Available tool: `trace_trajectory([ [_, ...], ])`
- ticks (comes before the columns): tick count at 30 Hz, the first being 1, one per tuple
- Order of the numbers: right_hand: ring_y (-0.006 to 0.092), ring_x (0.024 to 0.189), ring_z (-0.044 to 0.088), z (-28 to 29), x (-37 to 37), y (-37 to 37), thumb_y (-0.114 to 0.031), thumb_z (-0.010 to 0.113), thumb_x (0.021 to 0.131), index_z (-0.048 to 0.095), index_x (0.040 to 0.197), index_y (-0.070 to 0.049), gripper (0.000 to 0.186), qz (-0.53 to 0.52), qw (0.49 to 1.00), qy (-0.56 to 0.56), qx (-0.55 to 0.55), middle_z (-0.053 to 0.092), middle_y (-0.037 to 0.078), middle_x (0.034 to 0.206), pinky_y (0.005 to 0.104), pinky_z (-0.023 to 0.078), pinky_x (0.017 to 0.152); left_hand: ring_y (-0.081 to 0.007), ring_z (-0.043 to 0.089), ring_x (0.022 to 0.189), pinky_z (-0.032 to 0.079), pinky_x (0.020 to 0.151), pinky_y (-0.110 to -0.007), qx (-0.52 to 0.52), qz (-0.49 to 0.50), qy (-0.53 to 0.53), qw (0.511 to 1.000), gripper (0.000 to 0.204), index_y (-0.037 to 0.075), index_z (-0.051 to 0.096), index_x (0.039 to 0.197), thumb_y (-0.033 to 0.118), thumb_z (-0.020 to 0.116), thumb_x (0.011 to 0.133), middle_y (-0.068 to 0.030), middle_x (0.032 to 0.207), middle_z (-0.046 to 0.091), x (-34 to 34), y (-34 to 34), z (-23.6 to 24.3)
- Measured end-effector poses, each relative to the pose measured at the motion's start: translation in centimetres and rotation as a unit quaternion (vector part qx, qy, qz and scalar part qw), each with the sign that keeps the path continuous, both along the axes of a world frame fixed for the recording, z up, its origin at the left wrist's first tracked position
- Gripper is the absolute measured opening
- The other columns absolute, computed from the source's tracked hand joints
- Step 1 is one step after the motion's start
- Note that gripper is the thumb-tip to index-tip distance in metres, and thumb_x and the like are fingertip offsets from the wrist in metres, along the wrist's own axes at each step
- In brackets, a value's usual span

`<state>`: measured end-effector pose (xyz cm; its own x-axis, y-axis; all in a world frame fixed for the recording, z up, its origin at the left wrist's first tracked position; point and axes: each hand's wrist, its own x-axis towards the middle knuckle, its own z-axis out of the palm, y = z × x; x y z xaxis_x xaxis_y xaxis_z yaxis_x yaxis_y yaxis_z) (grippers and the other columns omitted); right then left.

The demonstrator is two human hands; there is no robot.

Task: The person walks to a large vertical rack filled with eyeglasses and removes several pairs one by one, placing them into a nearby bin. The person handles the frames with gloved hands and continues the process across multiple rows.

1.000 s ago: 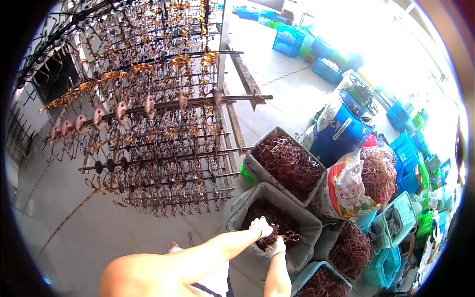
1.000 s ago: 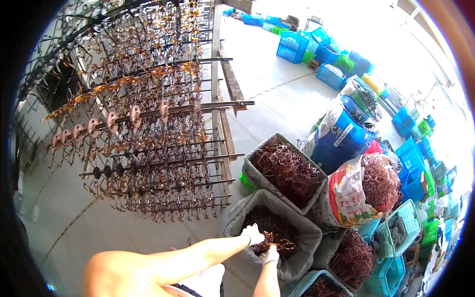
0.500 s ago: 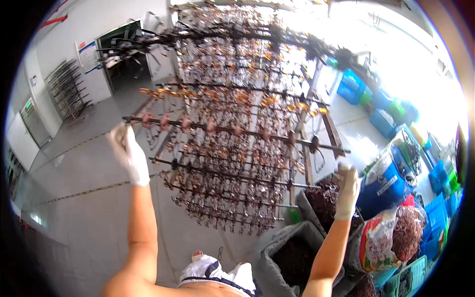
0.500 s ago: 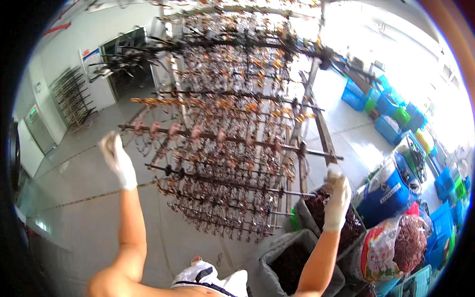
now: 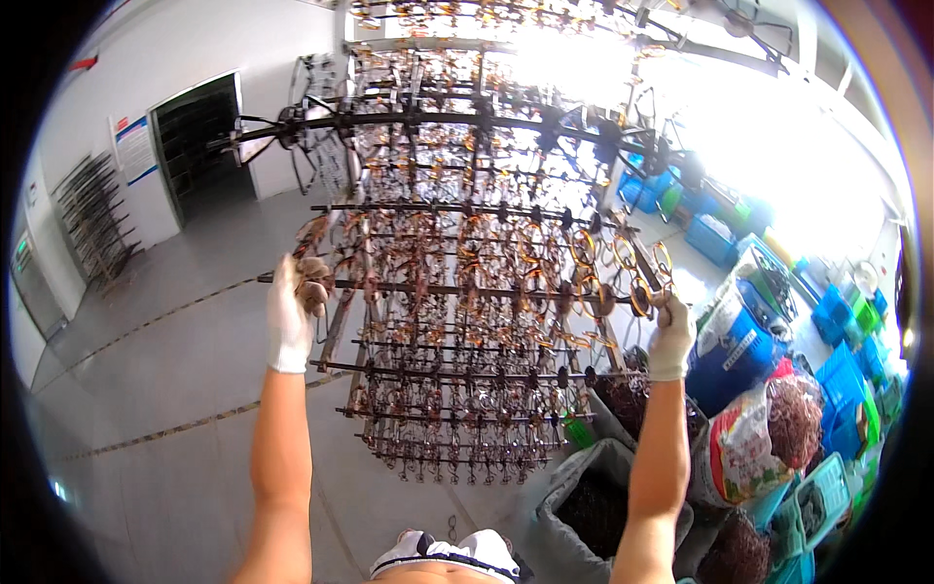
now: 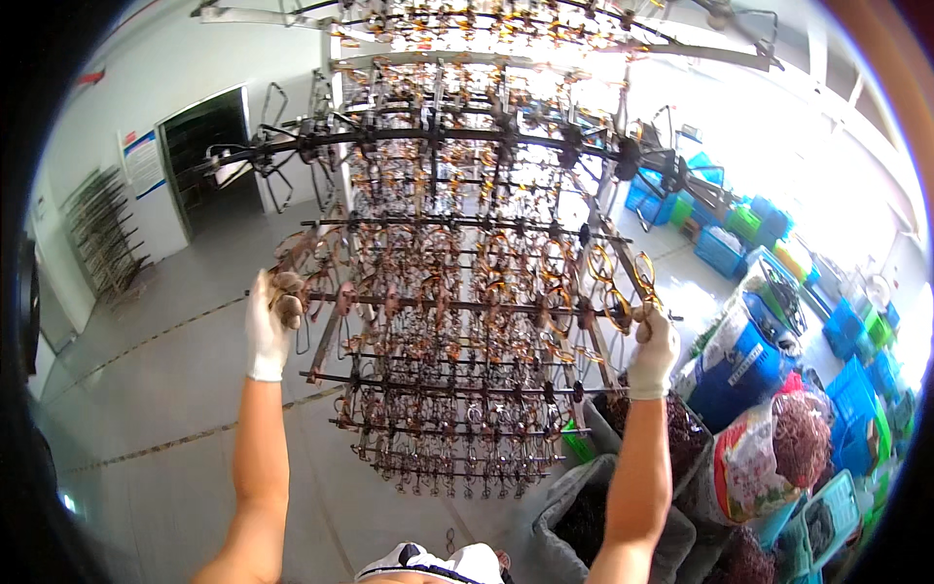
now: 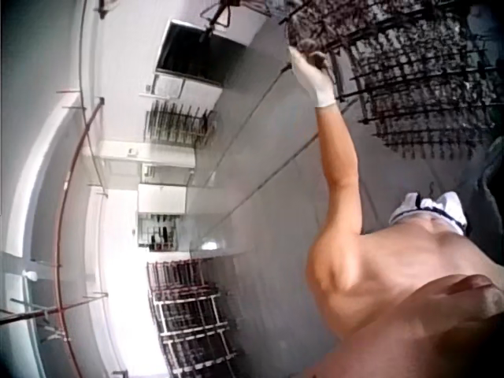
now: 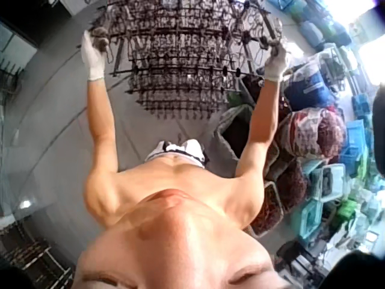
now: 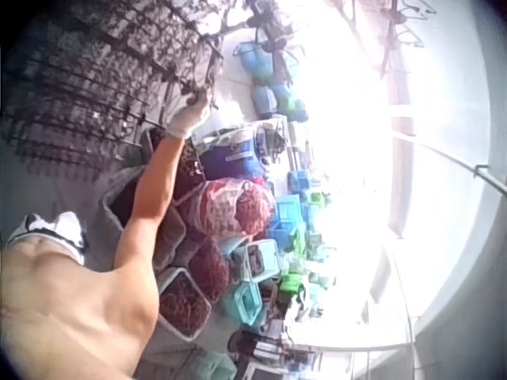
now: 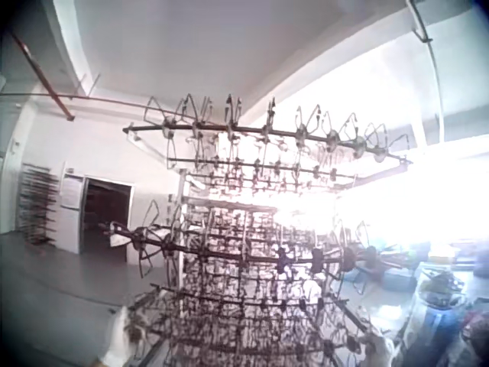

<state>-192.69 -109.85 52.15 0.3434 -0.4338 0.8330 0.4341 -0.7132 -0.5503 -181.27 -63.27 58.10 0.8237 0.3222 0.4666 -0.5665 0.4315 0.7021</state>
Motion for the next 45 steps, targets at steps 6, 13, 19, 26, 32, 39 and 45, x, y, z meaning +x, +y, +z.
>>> trace_trajectory([
  [6,0.0115,0.071,0.052,-0.6,-1.7,2.0,0.014,0.047,0.075,0.053,0.085,0.003,0.016,0.246,0.911,-0.079,0.321,0.055,0.004,0.07,0.0231,0.043,0.064,-0.0168,0.048,0.053,0.04,0.046,-0.027,-0.025,0.021,0.009,0.999,0.043,0.0,0.057,0.08,0.037,0.037,0.087,-0.0093,0.065,0.056,-3.8,-1.0,-2.0],
  [13,0.0211,0.086,0.047,-4.3,-4.5,9.1,-0.008,0.04,0.083,0.05,0.06,-0.001,0.026,0.016,0.992,-0.016,0.12,0.053,0.009,0.074,0.0327,0.035,0.083,-0.0191,0.053,0.058,0.044,0.051,-0.029,-0.203,-0.1,0.124,0.966,0.037,0.001,0.058,0.075,0.033,0.042,0.085,-0.0103,0.073,0.061,-4.0,1.2,-1.6],
  [19,0.0153,0.073,0.052,-1.7,-1.4,7.0,-0.018,0.043,0.083,0.055,0.088,0.004,0.026,0.083,0.995,0.047,0.017,0.05,0.009,0.095,0.0298,0.04,0.072,-0.0185,0.047,0.051,0.04,0.049,-0.029,0.129,0.191,-0.054,0.972,0.024,0.002,0.055,0.088,0.022,0.042,0.086,-0.0067,0.064,0.054,-6.0,0.0,-3.4],
  [26,0.0063,0.049,0.028,0.9,0.2,9.8,-0.001,0.037,0.07,0.034,0.057,-0.006,0.015,0.255,0.929,-0.06,0.262,0.039,0.002,0.057,0.0187,0.02,0.042,-0.0105,0.042,0.046,0.033,0.038,-0.024,-0.061,-0.174,0.094,0.978,0.02,0.008,0.054,0.089,0.028,0.051,0.085,-0.0004,0.06,0.049,1.2,0.0,-9.8],
  [32,0.0165,0.08,0.055,-1.3,-2.4,12.0,0.001,0.033,0.081,0.05,0.092,0.0,0.021,0.07,0.994,0.006,0.079,0.059,0.011,0.073,0.0298,0.04,0.078,-0.0106,0.043,0.045,0.033,0.039,-0.022,0.021,0.124,-0.02,0.992,0.026,0.006,0.056,0.087,0.031,0.048,0.087,-0.0016,0.061,0.053,1.8,-2.4,-10.8],
  [39,0.0228,0.081,0.05,-2.3,-0.5,14.1,-0.019,0.05,0.08,0.055,0.064,0.002,0.027,0.062,0.995,0.075,0.039,0.052,0.013,0.083,0.0342,0.039,0.07,-0.0119,0.036,0.038,0.03,0.038,-0.025,0.013,-0.154,0.094,0.983,0.033,0.004,0.057,0.084,0.032,0.04,0.089,-0.0048,0.046,0.046,-6.6,-2.9,-2.1],
  [45,0.0116,0.062,0.049,-2.4,0.8,15.6,-0.018,0.049,0.086,0.054,0.073,0.002,0.025,0.288,0.917,-0.024,0.276,0.05,0.004,0.073,0.0243,0.042,0.058,-0.0117,0.045,0.046,0.039,0.047,-0.027,0.073,0.02,-0.041,0.996,0.027,0.004,0.058,0.08,0.028,0.046,0.087,-0.0041,0.055,0.052,-5.6,-4.2,-3.4],
])
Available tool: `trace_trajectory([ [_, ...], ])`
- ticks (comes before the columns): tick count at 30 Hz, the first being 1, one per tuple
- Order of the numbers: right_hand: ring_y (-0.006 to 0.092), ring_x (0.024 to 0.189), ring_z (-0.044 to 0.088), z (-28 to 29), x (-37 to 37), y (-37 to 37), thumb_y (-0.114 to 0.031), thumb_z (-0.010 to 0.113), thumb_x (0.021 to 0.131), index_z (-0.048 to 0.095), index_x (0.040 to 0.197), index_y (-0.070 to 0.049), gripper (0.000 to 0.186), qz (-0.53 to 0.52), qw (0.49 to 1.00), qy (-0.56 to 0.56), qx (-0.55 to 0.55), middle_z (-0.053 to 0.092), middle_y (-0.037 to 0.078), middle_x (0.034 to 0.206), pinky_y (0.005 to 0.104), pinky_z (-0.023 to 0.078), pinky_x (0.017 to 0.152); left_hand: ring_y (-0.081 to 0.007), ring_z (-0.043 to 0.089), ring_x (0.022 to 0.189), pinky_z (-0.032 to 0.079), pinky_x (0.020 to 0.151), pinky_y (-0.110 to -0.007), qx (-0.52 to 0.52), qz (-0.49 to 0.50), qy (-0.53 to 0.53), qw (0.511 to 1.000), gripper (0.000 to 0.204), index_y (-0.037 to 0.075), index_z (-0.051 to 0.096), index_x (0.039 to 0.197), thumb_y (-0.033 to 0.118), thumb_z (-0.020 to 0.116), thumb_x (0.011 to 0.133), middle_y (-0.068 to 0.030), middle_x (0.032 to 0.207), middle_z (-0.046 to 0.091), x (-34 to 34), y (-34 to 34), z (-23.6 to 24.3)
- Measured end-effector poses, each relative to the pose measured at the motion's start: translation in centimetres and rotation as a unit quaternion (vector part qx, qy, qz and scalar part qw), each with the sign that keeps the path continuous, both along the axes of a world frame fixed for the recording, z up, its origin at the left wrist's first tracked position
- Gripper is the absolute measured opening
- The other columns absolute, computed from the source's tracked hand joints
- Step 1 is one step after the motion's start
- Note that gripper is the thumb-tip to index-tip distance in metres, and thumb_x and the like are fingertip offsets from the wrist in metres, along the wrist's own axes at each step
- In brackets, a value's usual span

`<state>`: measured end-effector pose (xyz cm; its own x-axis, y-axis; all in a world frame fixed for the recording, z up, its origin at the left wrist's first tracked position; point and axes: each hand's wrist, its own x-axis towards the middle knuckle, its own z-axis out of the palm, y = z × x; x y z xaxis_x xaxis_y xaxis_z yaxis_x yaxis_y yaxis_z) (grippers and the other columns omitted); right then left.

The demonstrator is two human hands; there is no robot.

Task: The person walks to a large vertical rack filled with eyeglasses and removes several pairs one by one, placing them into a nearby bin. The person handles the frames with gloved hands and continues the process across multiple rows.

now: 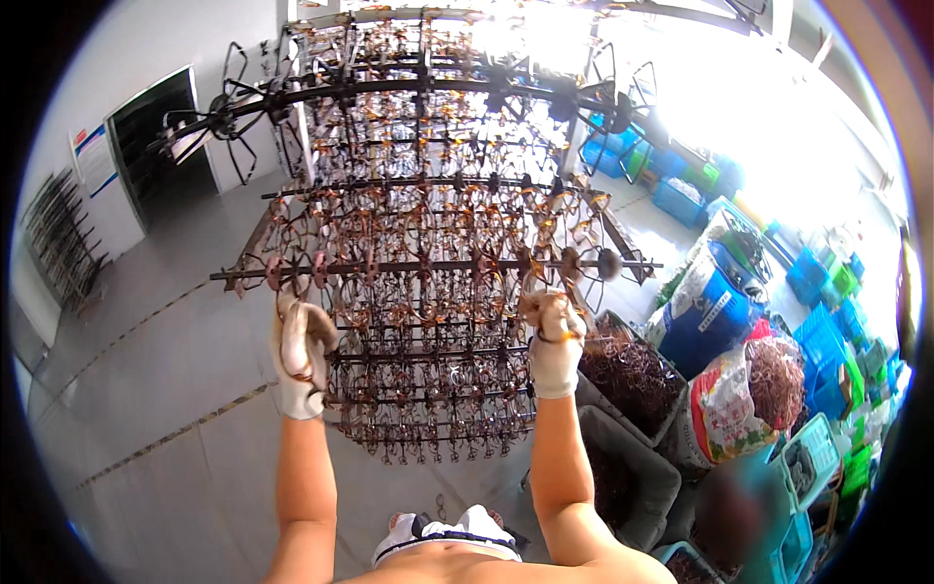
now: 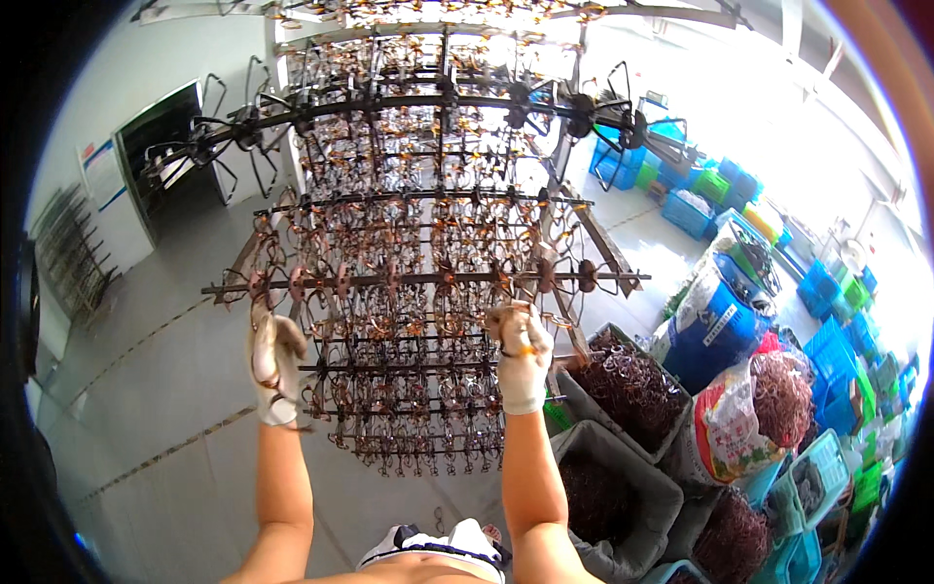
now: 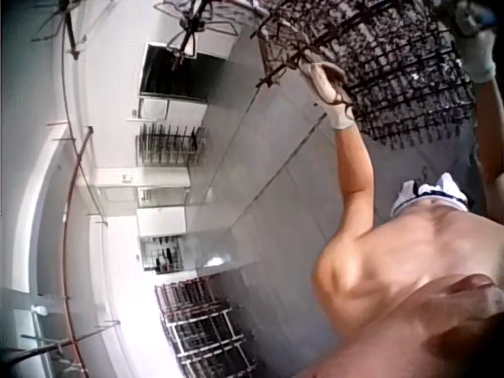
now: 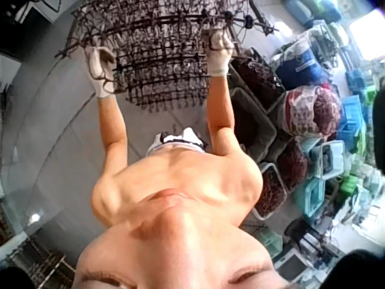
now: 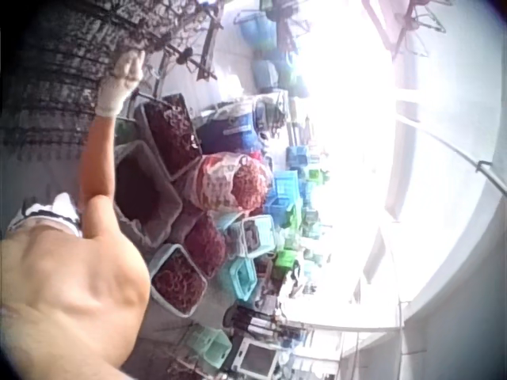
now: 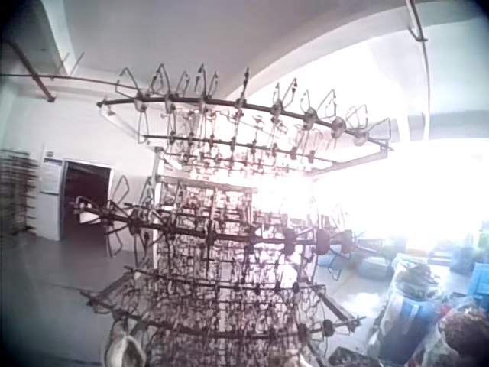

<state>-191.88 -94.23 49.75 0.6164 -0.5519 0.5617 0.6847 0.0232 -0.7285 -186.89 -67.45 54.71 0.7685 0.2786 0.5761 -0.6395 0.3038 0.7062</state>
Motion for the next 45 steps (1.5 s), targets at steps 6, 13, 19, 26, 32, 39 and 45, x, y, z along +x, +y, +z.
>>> trace_trajectory([
  [6,0.0162,0.06,0.059,-0.9,1.1,0.1,-0.02,0.055,0.082,0.053,0.08,-0.003,0.017,0.16,0.958,0.147,0.188,0.057,0.007,0.069,0.0253,0.044,0.043,-0.017,0.055,0.074,0.046,0.066,-0.032,-0.189,-0.029,-0.004,0.981,0.027,0.003,0.058,0.09,0.027,0.047,0.084,-0.0069,0.085,0.058,-0.2,-2.0,0.5],
  [13,0.0128,0.051,0.05,0.2,0.0,-0.4,-0.027,0.046,0.083,0.05,0.073,-0.007,0.023,0.103,0.98,0.141,0.094,0.053,0.005,0.065,0.0239,0.037,0.042,-0.0205,0.056,0.076,0.05,0.066,-0.034,-0.145,-0.033,-0.093,0.985,0.016,0.005,0.053,0.085,0.02,0.049,0.082,-0.0087,0.086,0.058,2.0,-0.9,-1.3],
  [19,0.0132,0.055,0.054,4.7,-2.1,-0.9,-0.02,0.047,0.083,0.05,0.077,-0.006,0.015,0.199,0.955,0.084,0.205,0.057,0.006,0.069,0.0219,0.041,0.046,-0.0213,0.057,0.073,0.051,0.065,-0.035,-0.171,-0.085,-0.116,0.975,0.009,0.008,0.05,0.082,0.017,0.051,0.082,-0.0102,0.084,0.059,3.7,-0.5,-2.7],
  [26,0.0094,0.052,0.047,6.4,-9.2,0.3,-0.021,0.049,0.084,0.047,0.068,-0.006,0.021,0.239,0.957,0.098,0.127,0.053,0.005,0.065,0.0209,0.04,0.047,-0.02,0.056,0.071,0.049,0.064,-0.033,-0.102,0.016,-0.125,0.987,0.02,0.002,0.057,0.084,0.02,0.048,0.085,-0.0107,0.081,0.06,1.1,-1.7,0.5],
  [32,0.0115,0.065,0.043,1.2,-1.6,2.2,-0.018,0.054,0.083,0.051,0.081,-0.001,0.017,0.008,0.987,0.122,-0.104,0.05,0.003,0.071,0.0248,0.037,0.061,-0.0176,0.047,0.059,0.041,0.053,-0.03,0.014,0.116,-0.069,0.991,0.027,0.002,0.058,0.085,0.023,0.042,0.087,-0.0087,0.072,0.054,2.5,-0.6,0.3],
  [39,0.0137,0.08,0.046,0.4,2.6,3.7,-0.015,0.051,0.082,0.049,0.092,0.003,0.021,-0.087,0.977,-0.026,-0.193,0.046,0.009,0.097,0.0255,0.039,0.072,-0.0146,0.032,0.047,0.033,0.043,-0.028,-0.075,-0.007,-0.041,0.996,0.032,0.004,0.058,0.092,0.026,0.034,0.09,-0.0039,0.06,0.041,0.2,1.3,1.2],
  [45,0.0024,0.051,0.037,2.5,2.2,6.4,-0.017,0.047,0.084,0.053,0.092,-0.007,0.014,0.05,0.994,0.055,0.079,0.045,-0.005,0.065,0.0182,0.035,0.046,-0.012,0.019,0.037,0.026,0.035,-0.027,-0.142,-0.247,-0.08,0.955,0.038,0.005,0.058,0.098,0.028,0.028,0.093,0.0003,0.049,0.03,-2.9,0.3,-1.1],
])
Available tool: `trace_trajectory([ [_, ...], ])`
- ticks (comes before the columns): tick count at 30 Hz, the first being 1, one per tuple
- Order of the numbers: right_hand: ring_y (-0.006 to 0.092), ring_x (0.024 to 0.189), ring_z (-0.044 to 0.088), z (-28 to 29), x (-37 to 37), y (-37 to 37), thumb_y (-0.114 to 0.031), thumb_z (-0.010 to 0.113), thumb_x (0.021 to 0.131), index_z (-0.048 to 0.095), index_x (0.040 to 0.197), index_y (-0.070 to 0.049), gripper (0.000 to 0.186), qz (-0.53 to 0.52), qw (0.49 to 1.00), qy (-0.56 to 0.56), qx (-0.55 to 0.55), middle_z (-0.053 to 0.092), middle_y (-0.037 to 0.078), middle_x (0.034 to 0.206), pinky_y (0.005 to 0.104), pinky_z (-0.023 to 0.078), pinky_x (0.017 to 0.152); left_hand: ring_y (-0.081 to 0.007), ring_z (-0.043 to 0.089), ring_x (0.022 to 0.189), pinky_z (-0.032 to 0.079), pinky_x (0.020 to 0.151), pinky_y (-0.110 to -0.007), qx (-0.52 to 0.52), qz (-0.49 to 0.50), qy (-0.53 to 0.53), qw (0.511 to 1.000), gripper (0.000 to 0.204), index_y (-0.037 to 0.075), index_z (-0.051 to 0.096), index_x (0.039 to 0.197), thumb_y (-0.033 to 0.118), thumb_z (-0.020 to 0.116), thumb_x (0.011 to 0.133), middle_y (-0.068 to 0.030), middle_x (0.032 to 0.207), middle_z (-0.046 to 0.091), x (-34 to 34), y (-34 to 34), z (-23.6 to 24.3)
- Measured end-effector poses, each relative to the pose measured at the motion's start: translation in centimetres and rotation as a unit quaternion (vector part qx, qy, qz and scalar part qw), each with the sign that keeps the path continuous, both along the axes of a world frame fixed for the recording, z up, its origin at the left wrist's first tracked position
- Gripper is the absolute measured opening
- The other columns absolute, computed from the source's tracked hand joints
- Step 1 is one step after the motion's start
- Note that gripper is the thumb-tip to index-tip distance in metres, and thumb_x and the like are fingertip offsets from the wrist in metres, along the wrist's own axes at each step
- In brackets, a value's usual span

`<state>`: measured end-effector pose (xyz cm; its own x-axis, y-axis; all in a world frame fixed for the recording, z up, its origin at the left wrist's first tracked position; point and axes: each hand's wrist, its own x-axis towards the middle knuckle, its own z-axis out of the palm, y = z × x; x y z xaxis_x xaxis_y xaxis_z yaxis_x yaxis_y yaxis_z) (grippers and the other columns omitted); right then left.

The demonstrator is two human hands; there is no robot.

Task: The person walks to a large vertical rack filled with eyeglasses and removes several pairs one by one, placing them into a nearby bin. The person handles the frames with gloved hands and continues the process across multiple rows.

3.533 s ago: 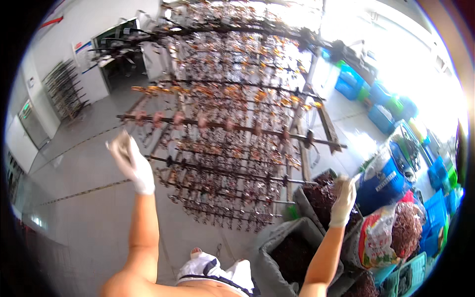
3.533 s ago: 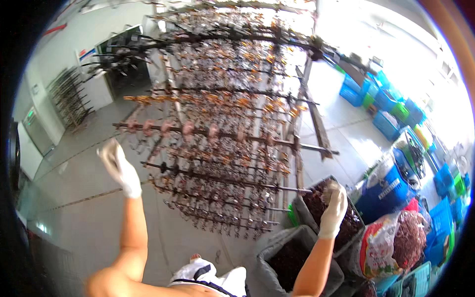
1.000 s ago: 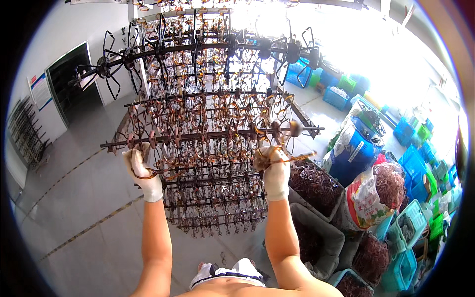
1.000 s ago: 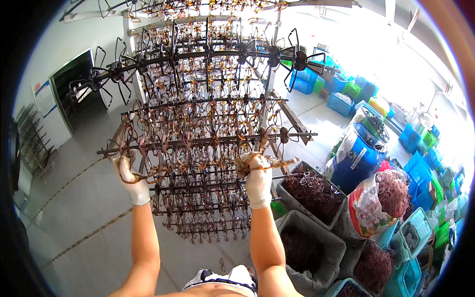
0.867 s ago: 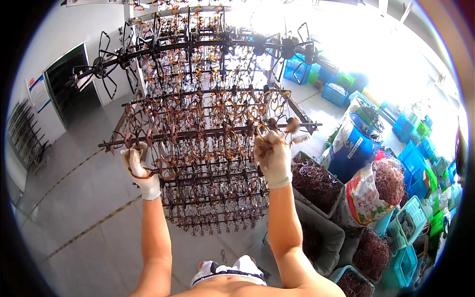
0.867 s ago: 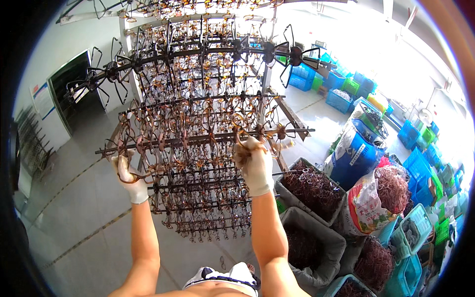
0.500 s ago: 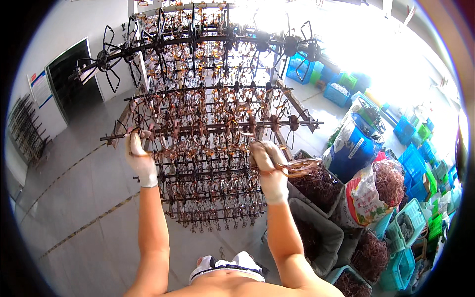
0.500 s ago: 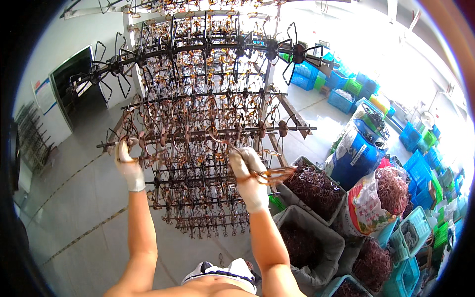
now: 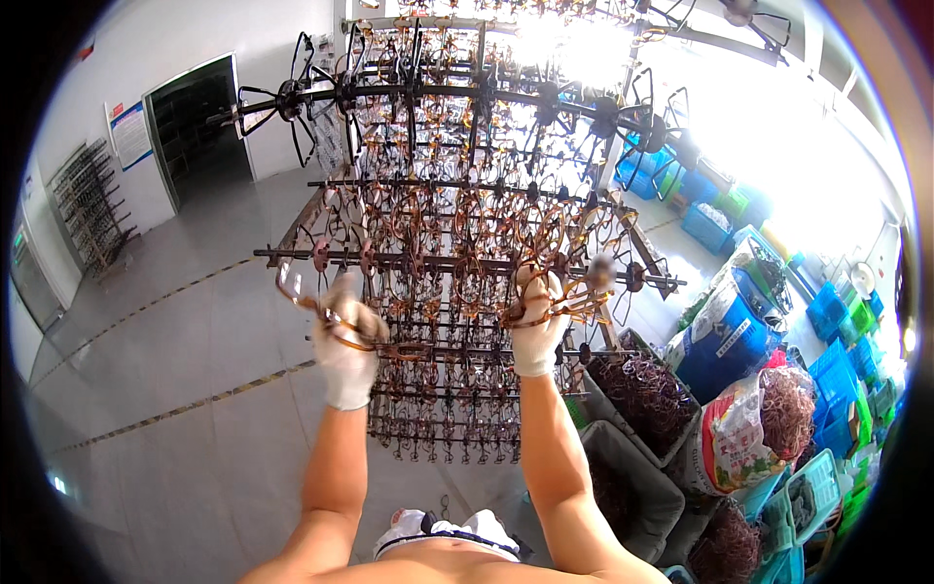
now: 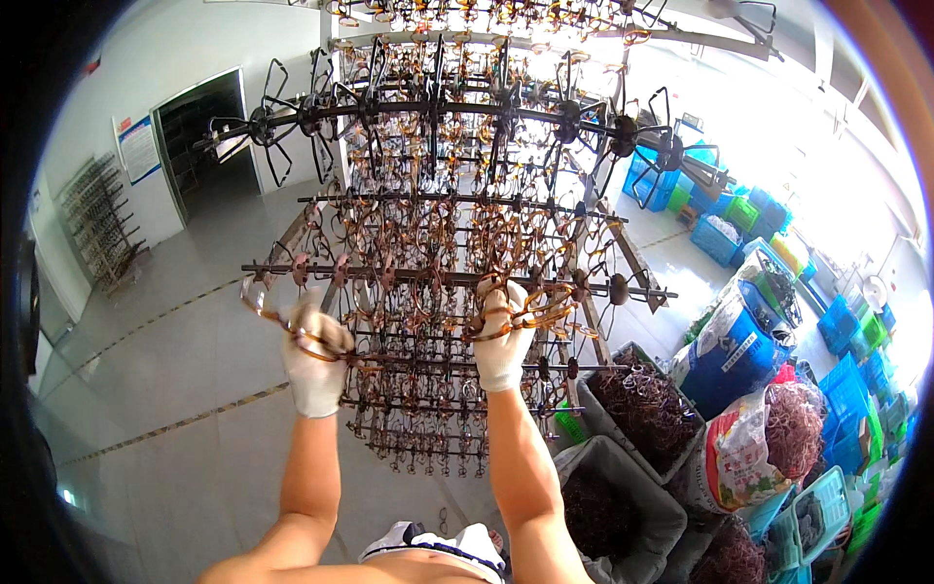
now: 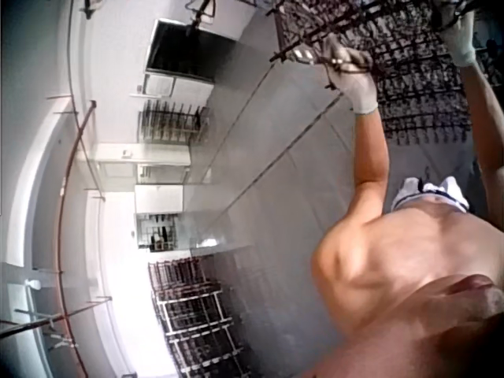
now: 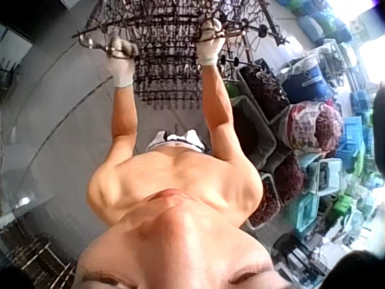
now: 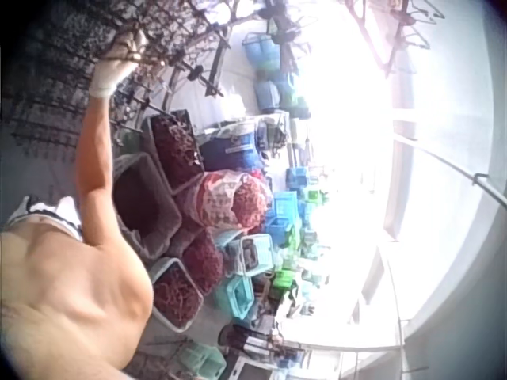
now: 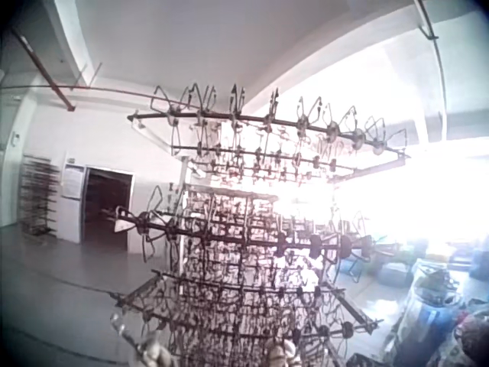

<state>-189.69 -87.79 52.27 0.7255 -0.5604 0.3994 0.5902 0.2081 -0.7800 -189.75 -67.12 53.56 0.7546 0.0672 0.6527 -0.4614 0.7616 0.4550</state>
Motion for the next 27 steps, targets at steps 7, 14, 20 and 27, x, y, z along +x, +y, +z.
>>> trace_trajectory([
  [7,0.0097,0.059,0.049,2.1,-4.0,2.2,-0.021,0.046,0.082,0.049,0.096,-0.002,0.024,0.026,0.996,0.062,0.065,0.048,0.002,0.075,0.0239,0.042,0.052,-0.0115,0.021,0.042,0.023,0.038,-0.027,-0.073,-0.179,0.08,0.978,0.034,0.007,0.048,0.076,0.029,0.029,0.093,-0.0008,0.056,0.031,3.6,-4.6,-0.3],
  [14,0.0119,0.081,0.049,-3.4,1.5,3.4,-0.008,0.043,0.087,0.043,0.104,-0.001,0.018,0.107,0.99,-0.07,-0.061,0.051,0.007,0.093,0.0243,0.042,0.072,-0.0138,0.035,0.066,0.034,0.053,-0.026,-0.114,-0.195,0.079,0.971,0.026,0.004,0.047,0.094,0.026,0.034,0.092,-0.006,0.084,0.039,5.5,-3.6,-1.2],
  [20,0.0076,0.072,0.049,-3.1,3.1,4.1,-0.009,0.048,0.084,0.05,0.095,-0.003,0.013,0.325,0.915,-0.097,0.219,0.052,0.005,0.091,0.0183,0.042,0.062,-0.0157,0.047,0.087,0.044,0.065,-0.025,-0.121,-0.202,0.101,0.967,0.03,0.001,0.046,0.109,0.024,0.039,0.091,-0.0104,0.107,0.046,7.2,-1.6,-2.8],
  [27,0.0086,0.063,0.041,-1.4,3.5,5.9,-0.021,0.037,0.086,0.05,0.078,-0.005,0.022,0.274,0.916,-0.084,0.282,0.045,0.0,0.069,0.0201,0.033,0.055,-0.0067,0.031,0.039,0.032,0.038,-0.02,-0.209,-0.374,-0.247,0.869,0.031,0.007,0.054,0.084,0.033,0.038,0.091,-0.0068,0.074,0.06,8.0,-6.2,-5.0],
])
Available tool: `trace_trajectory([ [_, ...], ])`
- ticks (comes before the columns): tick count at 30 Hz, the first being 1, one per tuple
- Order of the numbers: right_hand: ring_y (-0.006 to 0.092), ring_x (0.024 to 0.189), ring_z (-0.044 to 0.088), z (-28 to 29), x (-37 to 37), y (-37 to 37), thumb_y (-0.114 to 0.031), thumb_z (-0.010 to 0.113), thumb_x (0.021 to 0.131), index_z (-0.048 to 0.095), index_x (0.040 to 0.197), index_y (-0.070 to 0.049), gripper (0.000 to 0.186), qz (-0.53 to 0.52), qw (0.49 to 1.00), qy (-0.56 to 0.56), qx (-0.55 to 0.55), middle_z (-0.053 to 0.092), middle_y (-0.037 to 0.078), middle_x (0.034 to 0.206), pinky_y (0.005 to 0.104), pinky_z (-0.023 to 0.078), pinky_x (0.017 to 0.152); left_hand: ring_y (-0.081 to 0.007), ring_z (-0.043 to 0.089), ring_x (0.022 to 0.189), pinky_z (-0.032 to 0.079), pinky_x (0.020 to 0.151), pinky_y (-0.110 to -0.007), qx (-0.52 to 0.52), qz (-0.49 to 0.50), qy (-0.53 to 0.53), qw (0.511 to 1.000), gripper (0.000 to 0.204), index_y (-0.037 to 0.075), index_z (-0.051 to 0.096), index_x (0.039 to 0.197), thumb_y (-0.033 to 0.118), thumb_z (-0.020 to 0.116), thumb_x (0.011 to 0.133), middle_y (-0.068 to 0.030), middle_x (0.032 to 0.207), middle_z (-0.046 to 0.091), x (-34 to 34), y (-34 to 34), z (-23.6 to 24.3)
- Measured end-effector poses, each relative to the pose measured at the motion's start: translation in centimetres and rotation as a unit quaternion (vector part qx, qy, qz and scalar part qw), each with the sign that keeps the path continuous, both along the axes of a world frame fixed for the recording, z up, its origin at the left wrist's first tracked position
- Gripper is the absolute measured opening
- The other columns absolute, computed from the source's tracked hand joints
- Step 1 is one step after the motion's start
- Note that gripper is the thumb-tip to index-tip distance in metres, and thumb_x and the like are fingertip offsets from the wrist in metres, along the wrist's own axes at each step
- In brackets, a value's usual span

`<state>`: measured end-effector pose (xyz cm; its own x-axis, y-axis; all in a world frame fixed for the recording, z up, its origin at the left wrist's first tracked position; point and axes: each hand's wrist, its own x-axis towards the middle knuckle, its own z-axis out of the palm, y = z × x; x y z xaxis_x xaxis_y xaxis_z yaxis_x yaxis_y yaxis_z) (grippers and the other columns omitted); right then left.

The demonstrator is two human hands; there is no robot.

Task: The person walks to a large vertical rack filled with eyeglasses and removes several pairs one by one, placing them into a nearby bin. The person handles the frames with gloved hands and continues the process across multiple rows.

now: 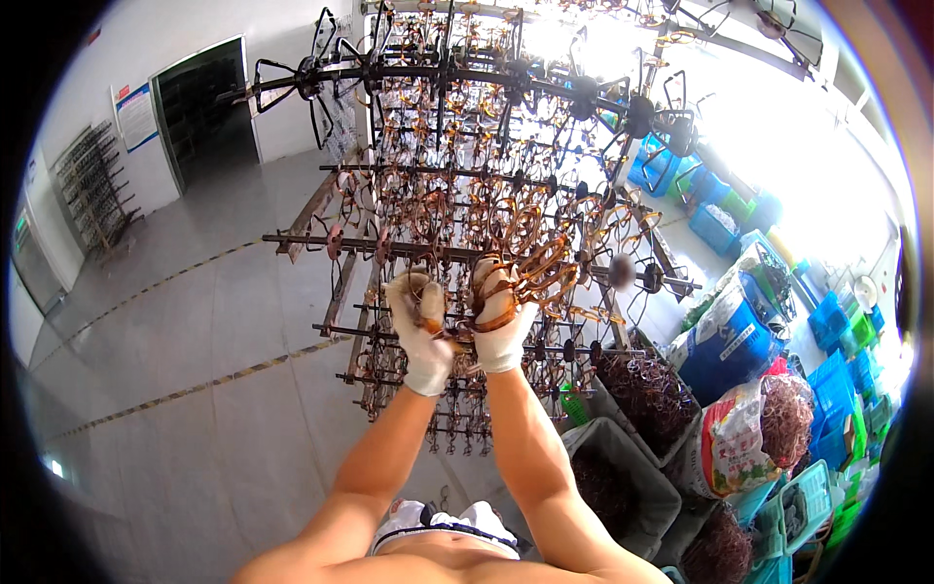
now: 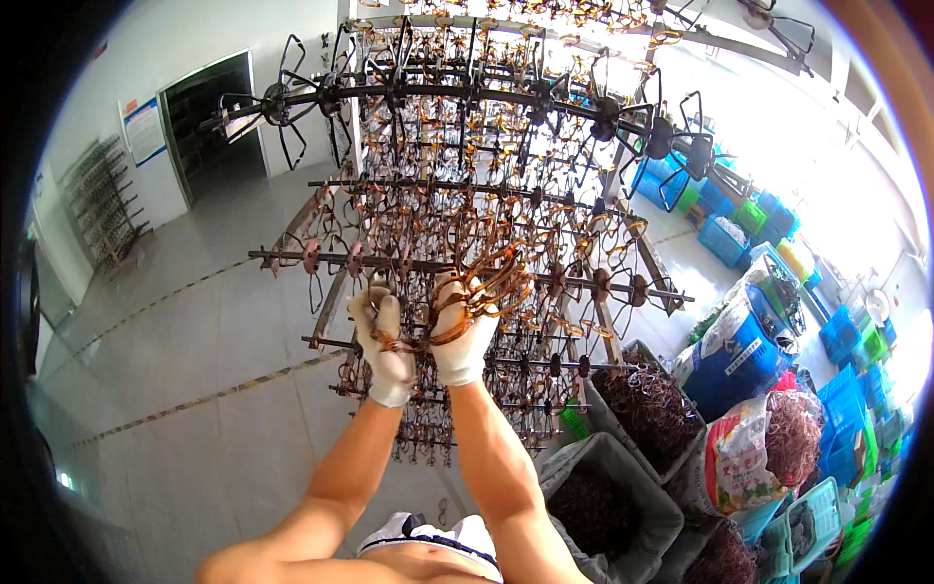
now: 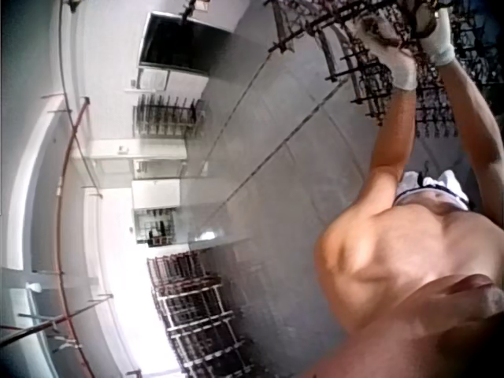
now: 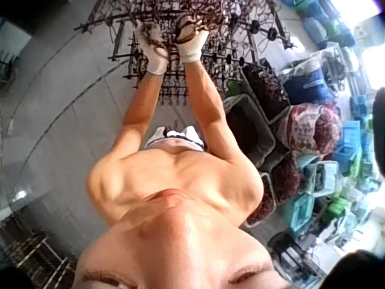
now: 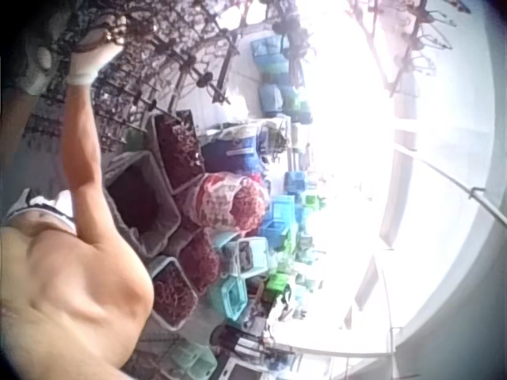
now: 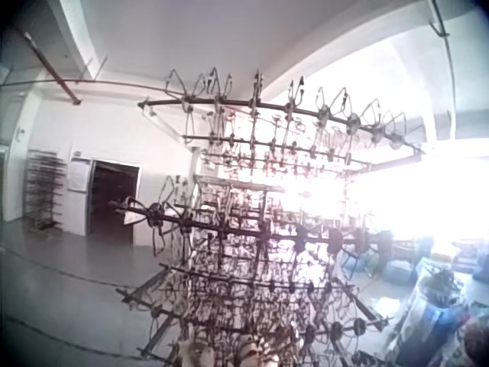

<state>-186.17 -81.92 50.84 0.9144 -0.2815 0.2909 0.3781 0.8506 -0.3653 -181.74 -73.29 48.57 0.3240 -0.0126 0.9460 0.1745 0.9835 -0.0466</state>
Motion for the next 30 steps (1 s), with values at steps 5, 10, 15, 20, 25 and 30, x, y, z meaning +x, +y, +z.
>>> trace_trajectory([
  [5,0.0074,0.061,0.041,-1.4,0.0,-2.5,-0.02,0.031,0.088,0.045,0.086,-0.005,0.02,0.006,0.989,0.032,-0.143,0.043,-0.003,0.072,0.0202,0.035,0.052,-0.0118,0.032,0.037,0.033,0.036,-0.029,0.025,0.03,0.249,0.968,0.041,0.006,0.055,0.076,0.037,0.032,0.091,-0.0039,0.053,0.049,-2.1,-0.7,2.1],
  [10,0.0043,0.062,0.044,1.7,-2.6,-0.3,-0.013,0.035,0.088,0.049,0.092,-0.006,0.016,-0.037,0.985,0.09,-0.139,0.047,-0.002,0.075,0.0178,0.036,0.052,-0.0143,0.041,0.047,0.039,0.045,-0.028,0.069,0.134,0.188,0.97,0.033,0.004,0.056,0.084,0.028,0.035,0.09,-0.0062,0.061,0.053,0.6,1.3,1.5],
  [15,0.0168,0.084,0.052,-0.5,-6.1,-1.2,-0.018,0.042,0.086,0.049,0.109,0.001,0.031,0.002,0.983,0.061,-0.171,0.053,0.007,0.098,0.0288,0.044,0.072,-0.0191,0.052,0.062,0.046,0.056,-0.03,0.199,0.121,0.352,0.906,0.019,0.003,0.057,0.092,0.017,0.046,0.086,-0.0096,0.074,0.059,-7.8,6.4,4.3],
  [20,0.0213,0.08,0.053,-1.4,-12.2,-6.3,-0.033,0.055,0.076,0.059,0.076,0.002,0.035,-0.314,0.747,-0.119,-0.574,0.051,0.014,0.102,0.0298,0.042,0.069,-0.02,0.058,0.062,0.049,0.057,-0.028,0.244,0.46,0.413,0.747,0.015,0.003,0.058,0.095,0.012,0.054,0.083,-0.0105,0.081,0.063,-7.0,14.4,-1.2],
  [25,0.0194,0.069,0.056,-4.8,-13.6,-13.6,-0.026,0.048,0.084,0.05,0.092,0.0,0.027,-0.303,0.915,0.022,-0.264,0.054,0.01,0.084,0.0308,0.048,0.063,-0.018,0.056,0.059,0.046,0.052,-0.027,0.207,0.373,0.493,0.759,0.016,0.001,0.057,0.095,0.012,0.052,0.084,-0.0093,0.08,0.061,-2.3,15.5,-1.1],
  [30,0.0138,0.062,0.047,-2.2,-15.9,-20.9,-0.023,0.044,0.085,0.049,0.095,-0.004,0.022,-0.365,0.884,-0.04,-0.29,0.05,0.006,0.075,0.0234,0.038,0.056,-0.0157,0.052,0.057,0.045,0.05,-0.026,0.223,0.38,0.485,0.755,0.018,0.001,0.055,0.096,0.013,0.047,0.085,-0.0081,0.079,0.06,0.7,16.4,1.9],
])
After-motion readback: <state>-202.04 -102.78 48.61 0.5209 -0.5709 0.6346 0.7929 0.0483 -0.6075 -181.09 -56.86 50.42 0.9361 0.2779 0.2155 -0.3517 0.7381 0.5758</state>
